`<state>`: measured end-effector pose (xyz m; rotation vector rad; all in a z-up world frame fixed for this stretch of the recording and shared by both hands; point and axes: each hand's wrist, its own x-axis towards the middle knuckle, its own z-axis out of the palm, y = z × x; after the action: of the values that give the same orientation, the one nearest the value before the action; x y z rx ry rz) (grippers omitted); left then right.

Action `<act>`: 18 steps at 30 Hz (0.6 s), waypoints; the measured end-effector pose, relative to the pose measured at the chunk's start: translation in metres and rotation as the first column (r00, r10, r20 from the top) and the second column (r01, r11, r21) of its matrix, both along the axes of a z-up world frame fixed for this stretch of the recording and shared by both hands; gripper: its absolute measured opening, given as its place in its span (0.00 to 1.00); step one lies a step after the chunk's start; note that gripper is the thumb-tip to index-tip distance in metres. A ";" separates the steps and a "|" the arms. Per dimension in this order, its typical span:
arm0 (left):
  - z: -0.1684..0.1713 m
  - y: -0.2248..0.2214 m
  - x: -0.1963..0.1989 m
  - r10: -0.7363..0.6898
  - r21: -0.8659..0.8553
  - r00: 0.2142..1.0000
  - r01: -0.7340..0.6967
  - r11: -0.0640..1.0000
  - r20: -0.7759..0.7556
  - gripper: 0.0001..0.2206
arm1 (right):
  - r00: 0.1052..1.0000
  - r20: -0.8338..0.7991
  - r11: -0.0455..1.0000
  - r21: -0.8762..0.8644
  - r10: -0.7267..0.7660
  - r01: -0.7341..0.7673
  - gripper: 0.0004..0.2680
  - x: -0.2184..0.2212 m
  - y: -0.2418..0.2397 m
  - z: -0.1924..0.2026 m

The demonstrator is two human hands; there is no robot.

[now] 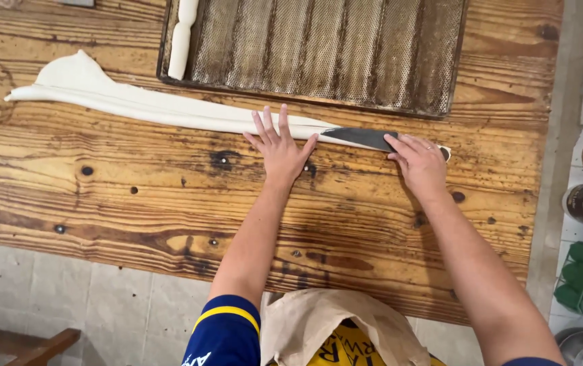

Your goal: Shaping dough into long strips and placing them on a baking tray

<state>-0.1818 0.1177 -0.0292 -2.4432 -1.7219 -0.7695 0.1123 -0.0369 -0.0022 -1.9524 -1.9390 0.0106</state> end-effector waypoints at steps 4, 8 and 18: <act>-0.001 0.001 -0.001 -0.021 -0.005 1.000 0.022 1.000 0.021 0.47 | 1.000 0.015 1.000 -0.012 -0.014 0.014 0.14 -0.005 -0.003 0.002; -0.008 -0.001 -0.017 -0.104 -0.015 0.976 0.109 0.994 0.190 0.43 | 0.994 -0.019 0.994 -0.026 -0.108 0.108 0.15 -0.038 -0.010 0.029; 0.019 -0.065 -0.174 -0.270 -0.322 0.786 0.503 0.802 0.556 0.16 | 0.695 -0.563 0.814 -0.578 -0.447 0.056 0.23 -0.271 0.053 0.160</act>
<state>-0.3560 0.0525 -0.0103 -3.2422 -1.6842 -1.2434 -0.1589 0.0165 0.1577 -2.0922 -1.2012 1.1375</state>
